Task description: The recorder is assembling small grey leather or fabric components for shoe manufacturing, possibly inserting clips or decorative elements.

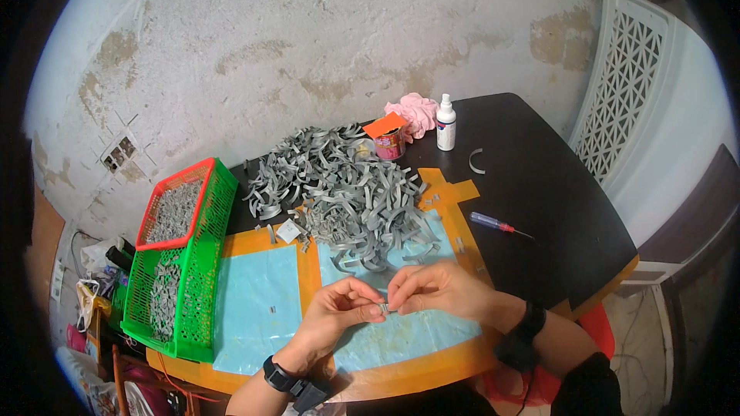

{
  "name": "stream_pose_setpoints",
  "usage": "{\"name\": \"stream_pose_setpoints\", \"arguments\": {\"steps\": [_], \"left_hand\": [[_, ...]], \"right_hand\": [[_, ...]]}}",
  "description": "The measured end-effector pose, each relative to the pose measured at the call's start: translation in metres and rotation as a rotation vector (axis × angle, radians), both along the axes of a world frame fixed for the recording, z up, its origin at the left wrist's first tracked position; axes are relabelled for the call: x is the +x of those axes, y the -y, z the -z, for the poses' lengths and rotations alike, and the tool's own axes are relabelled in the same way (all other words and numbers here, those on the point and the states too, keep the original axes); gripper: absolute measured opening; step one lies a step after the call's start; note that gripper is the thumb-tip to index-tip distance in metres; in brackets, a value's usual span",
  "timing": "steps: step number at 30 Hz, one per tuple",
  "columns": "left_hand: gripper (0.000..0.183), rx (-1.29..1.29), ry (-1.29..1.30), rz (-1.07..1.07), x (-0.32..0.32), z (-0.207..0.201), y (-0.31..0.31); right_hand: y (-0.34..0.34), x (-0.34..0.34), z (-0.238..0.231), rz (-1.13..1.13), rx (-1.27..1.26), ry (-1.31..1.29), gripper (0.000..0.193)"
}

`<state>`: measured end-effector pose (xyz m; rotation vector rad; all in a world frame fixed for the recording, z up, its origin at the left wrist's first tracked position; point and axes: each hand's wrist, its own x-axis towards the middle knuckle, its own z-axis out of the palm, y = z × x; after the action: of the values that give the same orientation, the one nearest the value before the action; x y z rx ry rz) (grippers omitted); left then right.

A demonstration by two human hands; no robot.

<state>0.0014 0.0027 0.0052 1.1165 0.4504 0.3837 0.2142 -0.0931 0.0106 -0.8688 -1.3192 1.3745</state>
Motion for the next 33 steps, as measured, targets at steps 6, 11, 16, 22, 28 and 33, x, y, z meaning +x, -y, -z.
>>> {"name": "stream_pose_setpoints", "arguments": {"steps": [6,11,16,22,28,33], "left_hand": [[0.01,-0.019,0.028,0.016,0.0028,0.0022,0.0047],[0.015,-0.035,0.039,0.021,0.004,0.0025,0.0058],[0.019,-0.016,0.03,0.043,0.0055,-0.0013,0.0081],[0.021,0.028,0.024,0.075,0.0068,-0.0029,0.008],[0.022,0.073,0.032,0.036,0.0057,0.0021,0.0071],[0.023,0.075,0.041,-0.02,0.0062,0.0019,0.0043]], "right_hand": [[-0.0017,-0.0021,-0.0005,-0.031,-0.056,0.07,0.012],[-0.0027,-0.0054,-0.0004,-0.029,-0.081,0.051,0.033],[-0.0033,-0.0053,-0.0018,-0.057,-0.189,-0.043,0.044],[-0.0008,-0.0046,-0.003,-0.038,-0.25,-0.116,0.044],[-0.0004,-0.0068,-0.0021,0.06,-0.255,-0.122,0.044],[-0.0006,-0.0069,-0.0029,0.104,-0.255,-0.151,0.045]]}}
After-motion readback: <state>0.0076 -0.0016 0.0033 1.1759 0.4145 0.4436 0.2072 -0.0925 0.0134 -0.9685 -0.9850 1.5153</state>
